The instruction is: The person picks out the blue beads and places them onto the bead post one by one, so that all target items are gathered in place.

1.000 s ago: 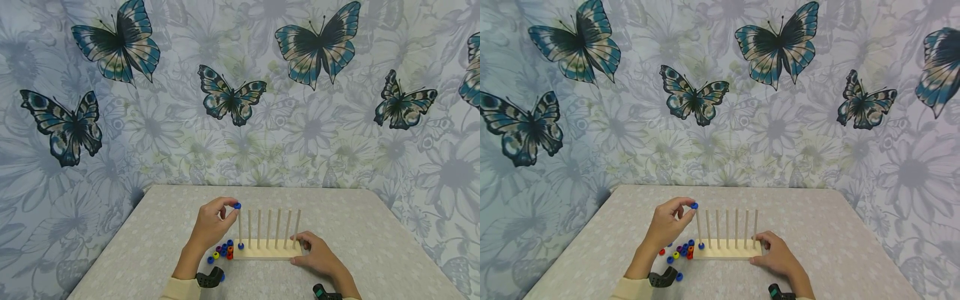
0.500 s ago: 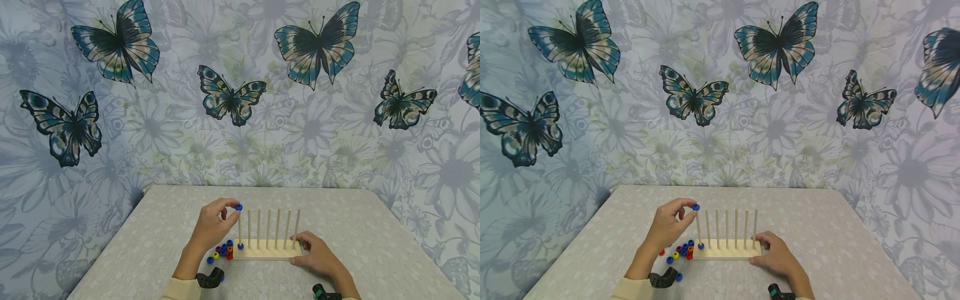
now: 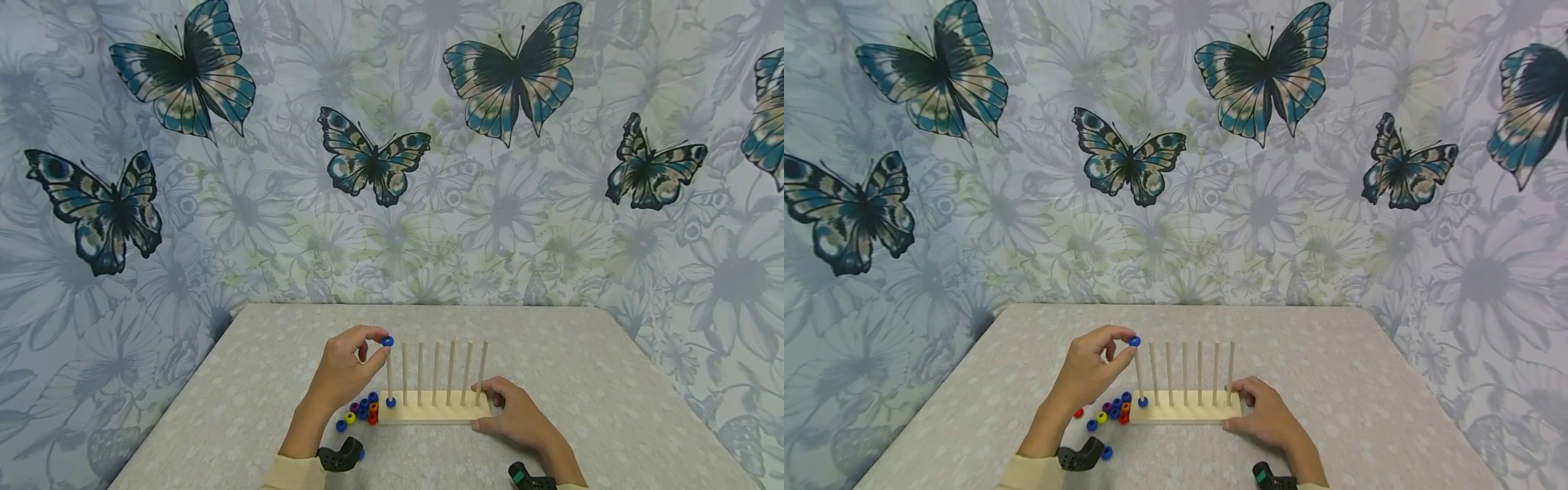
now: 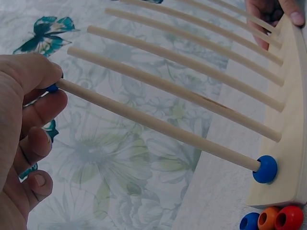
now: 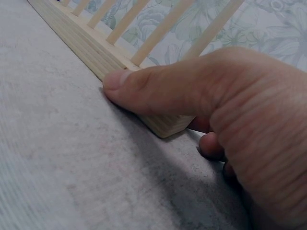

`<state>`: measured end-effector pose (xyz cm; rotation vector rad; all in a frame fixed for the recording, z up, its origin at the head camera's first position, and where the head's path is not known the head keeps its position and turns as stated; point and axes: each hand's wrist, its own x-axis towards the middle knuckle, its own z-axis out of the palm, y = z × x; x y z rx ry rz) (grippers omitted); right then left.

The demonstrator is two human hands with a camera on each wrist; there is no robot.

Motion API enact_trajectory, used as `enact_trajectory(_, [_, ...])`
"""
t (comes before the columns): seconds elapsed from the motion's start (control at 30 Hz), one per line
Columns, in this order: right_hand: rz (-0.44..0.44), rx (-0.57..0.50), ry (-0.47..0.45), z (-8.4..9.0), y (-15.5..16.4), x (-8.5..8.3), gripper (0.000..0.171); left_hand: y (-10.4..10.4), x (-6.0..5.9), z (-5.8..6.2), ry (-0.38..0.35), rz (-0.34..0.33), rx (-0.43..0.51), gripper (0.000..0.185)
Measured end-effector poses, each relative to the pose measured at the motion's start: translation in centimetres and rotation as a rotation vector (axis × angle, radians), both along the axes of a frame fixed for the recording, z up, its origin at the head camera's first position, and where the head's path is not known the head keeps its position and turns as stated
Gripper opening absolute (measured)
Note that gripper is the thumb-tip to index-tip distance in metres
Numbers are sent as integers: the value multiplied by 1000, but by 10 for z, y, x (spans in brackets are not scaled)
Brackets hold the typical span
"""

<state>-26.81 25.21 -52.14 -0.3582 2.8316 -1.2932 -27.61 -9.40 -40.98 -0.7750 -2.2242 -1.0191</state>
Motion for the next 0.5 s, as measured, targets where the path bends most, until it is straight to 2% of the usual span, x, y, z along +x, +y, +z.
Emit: enact_trajectory(0.5, [-10, 5, -4, 0, -1, 1, 61, -1, -1, -1, 1, -1, -15, 19])
